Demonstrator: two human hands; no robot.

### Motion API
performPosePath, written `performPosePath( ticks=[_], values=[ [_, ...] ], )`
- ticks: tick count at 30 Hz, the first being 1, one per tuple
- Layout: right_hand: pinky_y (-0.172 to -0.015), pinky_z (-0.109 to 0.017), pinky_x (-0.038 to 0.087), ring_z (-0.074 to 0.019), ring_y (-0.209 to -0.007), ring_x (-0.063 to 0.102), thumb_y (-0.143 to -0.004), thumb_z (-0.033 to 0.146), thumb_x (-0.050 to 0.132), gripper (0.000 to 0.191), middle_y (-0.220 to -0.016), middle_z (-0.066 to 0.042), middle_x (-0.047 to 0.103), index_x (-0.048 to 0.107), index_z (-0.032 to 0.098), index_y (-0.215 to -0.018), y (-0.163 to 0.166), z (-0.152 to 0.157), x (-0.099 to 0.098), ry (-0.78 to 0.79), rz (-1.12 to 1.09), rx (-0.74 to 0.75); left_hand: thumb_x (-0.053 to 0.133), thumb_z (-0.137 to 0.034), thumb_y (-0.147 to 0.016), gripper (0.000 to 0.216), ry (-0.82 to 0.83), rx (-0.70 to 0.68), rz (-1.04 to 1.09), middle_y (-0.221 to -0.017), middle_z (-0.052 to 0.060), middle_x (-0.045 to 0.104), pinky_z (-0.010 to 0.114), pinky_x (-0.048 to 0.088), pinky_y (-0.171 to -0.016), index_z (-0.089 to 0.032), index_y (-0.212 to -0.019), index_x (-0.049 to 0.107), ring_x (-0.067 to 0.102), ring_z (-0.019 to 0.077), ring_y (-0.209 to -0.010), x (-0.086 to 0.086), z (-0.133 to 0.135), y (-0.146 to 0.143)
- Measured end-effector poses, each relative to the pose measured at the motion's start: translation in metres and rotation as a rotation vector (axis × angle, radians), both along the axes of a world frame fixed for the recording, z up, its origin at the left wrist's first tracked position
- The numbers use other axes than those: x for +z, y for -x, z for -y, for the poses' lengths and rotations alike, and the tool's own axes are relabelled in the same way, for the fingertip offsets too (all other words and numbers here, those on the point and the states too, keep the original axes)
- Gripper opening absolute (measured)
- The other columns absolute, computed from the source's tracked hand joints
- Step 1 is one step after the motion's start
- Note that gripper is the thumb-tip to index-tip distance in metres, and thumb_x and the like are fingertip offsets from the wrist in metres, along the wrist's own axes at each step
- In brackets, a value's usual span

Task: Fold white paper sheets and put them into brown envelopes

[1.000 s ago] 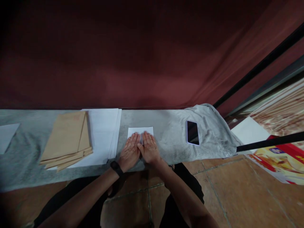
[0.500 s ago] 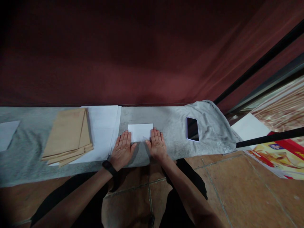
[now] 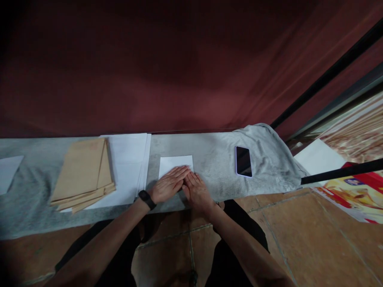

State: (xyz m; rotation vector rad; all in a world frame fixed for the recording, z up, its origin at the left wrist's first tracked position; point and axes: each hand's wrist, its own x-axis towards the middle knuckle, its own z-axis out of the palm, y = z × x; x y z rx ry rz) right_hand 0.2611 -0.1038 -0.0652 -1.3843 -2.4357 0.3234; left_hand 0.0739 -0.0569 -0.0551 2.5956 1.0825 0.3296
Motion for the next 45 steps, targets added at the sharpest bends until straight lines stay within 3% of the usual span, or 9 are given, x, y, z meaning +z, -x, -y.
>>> performPosePath(
  ticks=[9,12,17,24,27,33,37,45],
  values=[
    [-0.119,-0.051,0.036,-0.0299,-0.144,0.039,-0.101,0.038,0.047,0.054,-0.15,-0.02,0.048,0.047,0.007,-0.145,-0.007,0.011,-0.004,-0.031,0.034,0.073,0.02,-0.029,-0.104,0.051,-0.031,0.064,-0.051,-0.159,0.001,0.038,0.039,0.018,-0.125,-0.022,-0.15,0.042,0.027,0.0137,-0.149,-0.007,-0.025,-0.024],
    [-0.119,-0.05,0.037,-0.0305,-0.142,0.042,-0.1,0.033,0.046,0.051,-0.148,-0.022,0.049,0.049,0.005,-0.143,-0.009,0.008,-0.001,-0.017,0.02,0.08,0.02,-0.03,-0.104,0.052,-0.064,0.106,-0.066,-0.159,0.002,0.037,0.04,0.018,-0.125,-0.02,-0.15,0.042,0.028,0.0151,-0.149,-0.01,-0.029,-0.031],
    [-0.115,-0.047,0.043,-0.0251,-0.131,0.055,-0.098,0.019,0.044,0.042,-0.138,-0.014,0.061,0.058,0.015,-0.137,-0.011,0.0,0.006,0.026,-0.096,0.071,0.024,-0.031,-0.103,0.052,-0.122,0.201,-0.068,-0.159,0.002,0.037,0.042,0.019,-0.125,-0.021,-0.151,0.04,0.028,0.0172,-0.149,-0.017,-0.031,-0.035],
    [-0.109,-0.036,0.049,-0.0177,-0.12,0.062,-0.1,0.02,0.041,0.037,-0.128,-0.006,0.068,0.065,0.023,-0.128,-0.01,-0.01,0.016,0.089,-0.233,-0.054,0.027,-0.034,-0.102,0.055,-0.138,0.327,-0.09,-0.161,0.006,0.033,0.044,0.017,-0.125,-0.014,-0.152,0.038,0.026,0.0215,-0.15,-0.017,-0.031,-0.03],
    [-0.113,-0.037,0.044,-0.018,-0.127,0.058,-0.104,0.028,0.036,0.04,-0.136,-0.008,0.064,0.06,0.02,-0.135,-0.01,-0.017,0.015,0.079,-0.229,-0.097,0.028,-0.033,-0.102,0.055,-0.152,0.341,-0.08,-0.16,0.008,0.035,0.045,0.017,-0.125,-0.014,-0.152,0.039,0.025,0.0224,-0.151,-0.016,-0.027,-0.026],
    [-0.122,-0.046,0.026,-0.0239,-0.145,0.038,-0.105,0.037,0.033,0.05,-0.156,-0.012,0.042,0.046,0.014,-0.148,-0.005,-0.034,-0.002,0.005,-0.013,-0.096,0.029,-0.031,-0.101,0.055,-0.162,0.351,-0.085,-0.16,0.01,0.034,0.047,0.017,-0.125,-0.012,-0.152,0.037,0.022,0.0238,-0.151,-0.018,-0.015,-0.017],
    [-0.123,-0.046,0.023,-0.0248,-0.147,0.034,-0.105,0.04,0.035,0.054,-0.159,-0.011,0.036,0.039,0.014,-0.152,-0.003,-0.045,-0.011,-0.026,0.042,-0.136,0.031,-0.036,-0.1,0.06,-0.158,0.397,-0.092,-0.16,0.015,0.032,0.047,0.021,-0.124,-0.009,-0.154,0.033,0.023,0.025,-0.151,-0.019,-0.007,-0.009],
    [-0.123,-0.047,0.02,-0.0258,-0.148,0.031,-0.105,0.041,0.031,0.056,-0.159,-0.013,0.034,0.034,0.012,-0.154,0.0,-0.064,-0.01,-0.053,0.098,-0.219,0.036,-0.054,-0.098,0.075,-0.168,0.542,-0.072,-0.161,0.022,0.028,0.049,0.023,-0.122,-0.002,-0.152,0.031,0.022,0.0311,-0.151,-0.025,0.004,0.006]
  ],
)
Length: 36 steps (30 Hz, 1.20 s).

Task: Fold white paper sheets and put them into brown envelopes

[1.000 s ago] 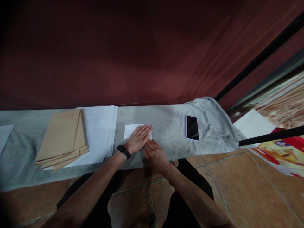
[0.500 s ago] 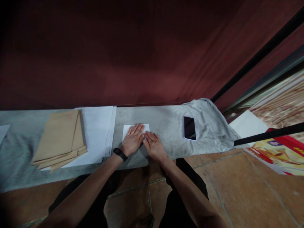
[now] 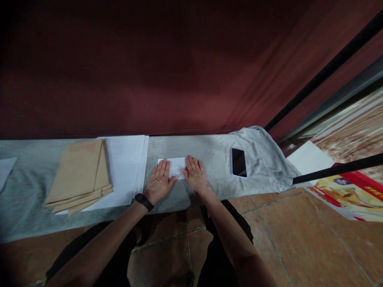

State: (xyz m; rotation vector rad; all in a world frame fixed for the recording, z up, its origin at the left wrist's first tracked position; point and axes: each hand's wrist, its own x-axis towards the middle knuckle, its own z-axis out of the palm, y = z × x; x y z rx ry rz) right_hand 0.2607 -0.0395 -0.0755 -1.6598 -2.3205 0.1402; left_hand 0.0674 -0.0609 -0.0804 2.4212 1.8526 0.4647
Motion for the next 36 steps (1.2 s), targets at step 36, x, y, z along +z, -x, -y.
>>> performPosePath(
  ticks=[36],
  values=[
    [-0.123,-0.046,0.022,-0.0229,-0.149,0.031,-0.106,0.038,0.028,0.051,-0.16,-0.006,0.035,0.038,0.02,-0.153,-0.021,-0.01,0.006,0.132,-0.022,0.095,0.035,-0.048,-0.103,0.058,0.022,-0.521,-0.004,-0.157,0.011,0.041,0.039,0.024,-0.123,-0.013,-0.149,0.041,0.034,0.0203,-0.147,0.008,0.03,-0.02]
  ],
)
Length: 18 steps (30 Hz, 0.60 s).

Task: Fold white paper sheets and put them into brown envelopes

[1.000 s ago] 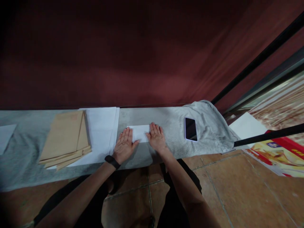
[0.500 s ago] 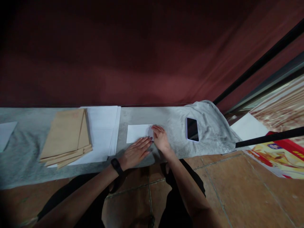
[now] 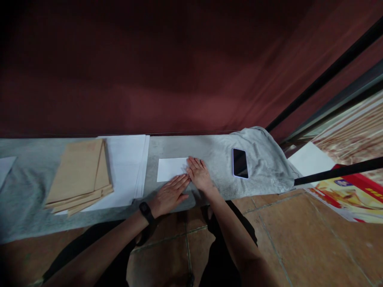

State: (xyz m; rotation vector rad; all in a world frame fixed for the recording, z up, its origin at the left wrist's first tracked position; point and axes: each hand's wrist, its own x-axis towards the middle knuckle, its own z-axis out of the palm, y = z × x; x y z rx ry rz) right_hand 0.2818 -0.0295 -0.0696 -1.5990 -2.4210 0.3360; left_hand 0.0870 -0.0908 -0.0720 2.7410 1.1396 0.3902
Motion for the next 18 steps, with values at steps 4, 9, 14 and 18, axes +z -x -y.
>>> performPosePath(
  ticks=[4,9,14,18],
  values=[
    [-0.123,-0.046,0.021,-0.0246,-0.15,0.028,-0.106,0.038,0.029,0.052,-0.161,-0.005,0.033,0.036,0.02,-0.154,0.002,-0.004,0.0,-0.008,0.032,-0.051,0.036,-0.046,-0.103,0.057,-0.024,0.002,0.002,-0.157,0.01,0.04,0.038,0.025,-0.123,-0.014,-0.15,0.039,0.034,0.0195,-0.147,0.002,0.003,0.002],
    [-0.123,-0.047,0.021,-0.0248,-0.149,0.029,-0.105,0.038,0.029,0.053,-0.16,-0.009,0.035,0.038,0.015,-0.152,0.003,-0.002,0.002,-0.04,-0.012,-0.076,0.041,-0.037,-0.101,0.051,-0.042,0.08,-0.011,-0.152,0.014,0.047,0.04,0.03,-0.121,-0.011,-0.144,0.047,0.041,0.0215,-0.143,0.007,-0.002,0.014],
    [-0.124,-0.048,0.022,-0.0239,-0.147,0.034,-0.103,0.04,0.039,0.053,-0.155,-0.013,0.044,0.042,0.016,-0.15,0.008,0.013,0.006,-0.072,-0.105,0.044,0.041,-0.015,-0.094,0.045,-0.019,0.2,-0.06,-0.146,0.01,0.055,0.047,0.036,-0.116,-0.019,-0.136,0.057,0.048,0.0238,-0.138,0.014,-0.019,0.039],
    [-0.123,-0.049,0.024,-0.0251,-0.146,0.036,-0.098,0.041,0.051,0.057,-0.157,-0.014,0.04,0.043,0.015,-0.149,0.016,0.027,0.008,-0.077,-0.102,0.202,0.043,-0.01,-0.09,0.046,0.021,0.217,-0.079,-0.145,0.01,0.057,0.047,0.04,-0.112,-0.022,-0.132,0.059,0.05,0.0243,-0.136,0.019,-0.026,0.048]
  ],
)
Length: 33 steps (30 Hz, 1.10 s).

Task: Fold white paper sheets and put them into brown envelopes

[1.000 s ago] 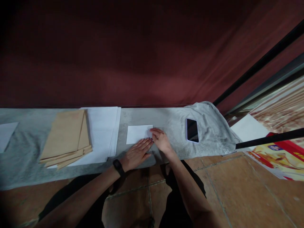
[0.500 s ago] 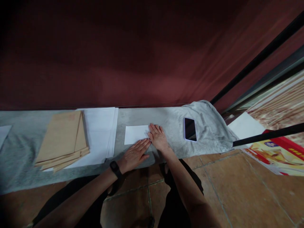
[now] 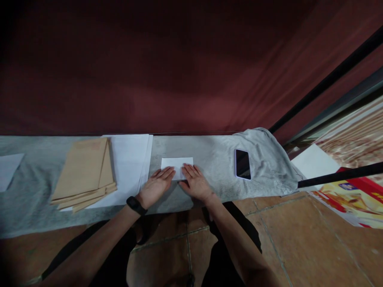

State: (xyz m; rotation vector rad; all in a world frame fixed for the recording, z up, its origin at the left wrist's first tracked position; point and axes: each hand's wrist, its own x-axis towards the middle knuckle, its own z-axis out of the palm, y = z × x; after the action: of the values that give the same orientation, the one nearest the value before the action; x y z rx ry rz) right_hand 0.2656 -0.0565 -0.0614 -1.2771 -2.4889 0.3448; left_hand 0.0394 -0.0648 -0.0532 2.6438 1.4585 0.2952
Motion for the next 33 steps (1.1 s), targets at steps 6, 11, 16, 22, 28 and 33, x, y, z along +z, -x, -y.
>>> performPosePath(
  ticks=[6,11,16,22,28,33],
  values=[
    [-0.123,-0.05,0.027,-0.0279,-0.143,0.04,-0.095,0.036,0.056,0.055,-0.154,-0.016,0.043,0.049,0.013,-0.145,0.01,0.004,0.003,-0.032,0.017,-0.013,0.044,-0.007,-0.088,0.042,-0.013,0.009,-0.015,-0.137,0.012,0.063,0.046,0.046,-0.106,-0.019,-0.123,0.064,0.057,0.0265,-0.128,0.01,0.001,-0.006],
    [-0.117,-0.041,0.039,-0.0233,-0.133,0.053,-0.097,0.022,0.045,0.043,-0.145,-0.01,0.055,0.056,0.019,-0.139,0.017,0.0,0.011,0.06,-0.143,-0.082,0.046,-0.015,-0.093,0.035,-0.115,0.024,0.24,-0.133,0.011,0.065,0.048,0.034,-0.117,-0.02,-0.122,0.066,0.056,0.0253,-0.129,0.031,-0.001,-0.007],
    [-0.095,-0.037,0.056,-0.0228,-0.106,0.07,-0.098,0.035,0.041,0.033,-0.114,-0.006,0.074,0.066,0.021,-0.116,0.017,-0.014,0.022,0.304,-0.785,-0.441,0.059,-0.039,-0.092,0.066,-0.086,0.432,0.826,-0.159,0.014,0.036,0.052,0.031,-0.119,-0.021,-0.151,0.034,0.035,0.0287,-0.146,0.044,-0.019,0.002],
    [-0.09,-0.04,0.058,-0.0244,-0.101,0.071,-0.086,0.045,0.057,0.03,-0.109,-0.011,0.075,0.063,0.02,-0.102,0.036,-0.009,0.008,0.623,-1.285,-0.489,0.066,-0.043,-0.086,0.059,0.843,0.443,1.391,-0.125,0.015,0.067,0.039,0.058,-0.085,-0.017,-0.137,0.05,0.068,0.025,-0.106,0.023,-0.019,-0.015],
    [-0.075,-0.033,0.06,-0.0207,-0.086,0.072,-0.081,0.05,0.062,0.032,-0.1,-0.008,0.074,0.058,0.022,-0.096,0.011,-0.013,0.005,0.703,-1.275,-0.572,0.071,-0.027,-0.071,0.051,0.678,0.404,1.289,-0.096,0.004,0.072,0.028,0.054,-0.067,-0.015,-0.12,0.061,0.068,0.0183,-0.081,0.01,-0.028,-0.015],
    [-0.053,-0.022,0.049,-0.0152,-0.065,0.064,-0.072,0.045,0.068,0.028,-0.075,0.0,0.068,0.061,0.021,-0.085,-0.021,-0.024,0.006,0.625,-1.048,-0.666,0.07,-0.021,-0.068,0.061,0.662,0.32,1.161,-0.087,0.002,0.072,0.028,0.053,-0.07,-0.015,-0.127,0.056,0.067,0.0175,-0.077,0.003,-0.051,0.002]
  ],
)
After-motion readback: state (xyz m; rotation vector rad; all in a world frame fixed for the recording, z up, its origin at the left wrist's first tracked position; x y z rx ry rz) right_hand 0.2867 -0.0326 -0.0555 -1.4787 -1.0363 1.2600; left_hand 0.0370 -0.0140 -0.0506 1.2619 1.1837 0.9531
